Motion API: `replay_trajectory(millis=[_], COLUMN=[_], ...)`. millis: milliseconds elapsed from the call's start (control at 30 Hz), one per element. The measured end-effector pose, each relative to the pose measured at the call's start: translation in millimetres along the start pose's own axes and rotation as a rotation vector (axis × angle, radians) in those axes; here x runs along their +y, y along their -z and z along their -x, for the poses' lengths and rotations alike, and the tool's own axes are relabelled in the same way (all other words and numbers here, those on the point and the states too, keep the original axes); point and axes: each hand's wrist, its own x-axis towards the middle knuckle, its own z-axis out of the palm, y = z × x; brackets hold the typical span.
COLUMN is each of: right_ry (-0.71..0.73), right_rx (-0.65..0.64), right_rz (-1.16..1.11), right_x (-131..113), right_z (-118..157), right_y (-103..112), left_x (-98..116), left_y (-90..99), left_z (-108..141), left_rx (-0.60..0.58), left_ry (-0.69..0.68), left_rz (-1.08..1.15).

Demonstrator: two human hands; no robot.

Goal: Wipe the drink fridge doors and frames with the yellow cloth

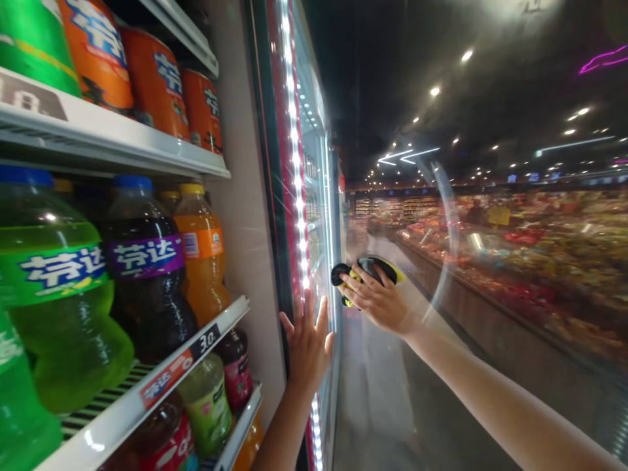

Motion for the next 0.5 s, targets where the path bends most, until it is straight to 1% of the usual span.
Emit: replay_trajectory(millis=[33,67,133,167,200,233,300,400,467,500], right_ry=[-0.039,-0.113,-0.295,-0.357,-0.379,-0.365,-0.249,-0.023,0.065,0.085], right_rx=[0.013,0.032,0.084,0.109,0.122,0.122,0.092,0.027,0.013,0.019], right_rz=[0.009,0.018,0.031,0.027,0.015,-0.002,-0.043,-0.080,-0.081,-0.079], right_x=[4.8,10.0,16.6,16.2,12.7,6.2,-13.0,-42.5,-50.8,-49.9], right_z=[0.6,-3.3,-21.6,-32.5,-41.9,-48.0,-46.2,-18.2,-4.2,-4.1], right_y=[1.7,3.2,3.8,2.3,-0.5,-4.4,-13.9,-26.3,-30.4,-31.1], left_x=[-3.4,-6.5,-11.3,-12.7,-13.4,-13.7,-13.2,-12.3,-12.2,-12.4], left_y=[0.6,1.1,1.6,2.0,2.5,3.1,5.1,9.7,13.8,16.0], left_z=[2.4,4.3,6.8,7.3,7.6,7.6,7.8,8.2,7.9,7.3], left_rx=[0.016,0.025,0.033,0.028,0.024,0.021,0.016,0.015,0.015,0.013], left_ry=[-0.008,-0.015,-0.021,-0.021,-0.020,-0.020,-0.021,-0.004,0.014,0.022], left_rz=[-0.007,-0.012,-0.016,-0.017,-0.018,-0.021,-0.024,-0.031,-0.049,-0.058])
